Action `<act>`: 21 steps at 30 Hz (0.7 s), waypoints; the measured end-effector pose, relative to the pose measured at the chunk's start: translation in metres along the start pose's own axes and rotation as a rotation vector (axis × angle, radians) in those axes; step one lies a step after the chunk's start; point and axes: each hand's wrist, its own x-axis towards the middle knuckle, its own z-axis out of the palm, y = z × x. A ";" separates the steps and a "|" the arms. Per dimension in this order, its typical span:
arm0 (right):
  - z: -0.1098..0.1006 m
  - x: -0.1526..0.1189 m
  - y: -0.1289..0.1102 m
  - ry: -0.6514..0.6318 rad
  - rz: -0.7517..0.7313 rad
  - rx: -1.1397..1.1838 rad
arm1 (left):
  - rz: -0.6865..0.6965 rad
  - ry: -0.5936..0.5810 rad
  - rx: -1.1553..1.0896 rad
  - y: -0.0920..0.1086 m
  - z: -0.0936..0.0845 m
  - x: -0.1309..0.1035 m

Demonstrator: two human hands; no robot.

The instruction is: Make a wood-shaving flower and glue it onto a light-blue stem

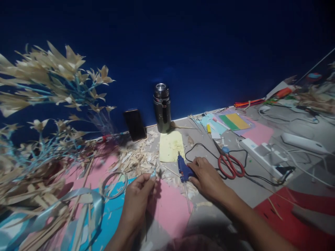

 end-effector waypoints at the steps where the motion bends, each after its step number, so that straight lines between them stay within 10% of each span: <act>1: 0.001 0.001 0.001 0.004 0.002 0.006 | 0.000 0.001 -0.008 0.001 0.002 0.003; 10: -0.001 0.007 0.014 0.081 -0.109 0.209 | -0.046 -0.034 -0.063 0.004 0.023 0.041; 21: -0.010 -0.007 0.030 0.003 -0.086 1.077 | -0.084 -0.084 -0.123 0.009 0.030 0.035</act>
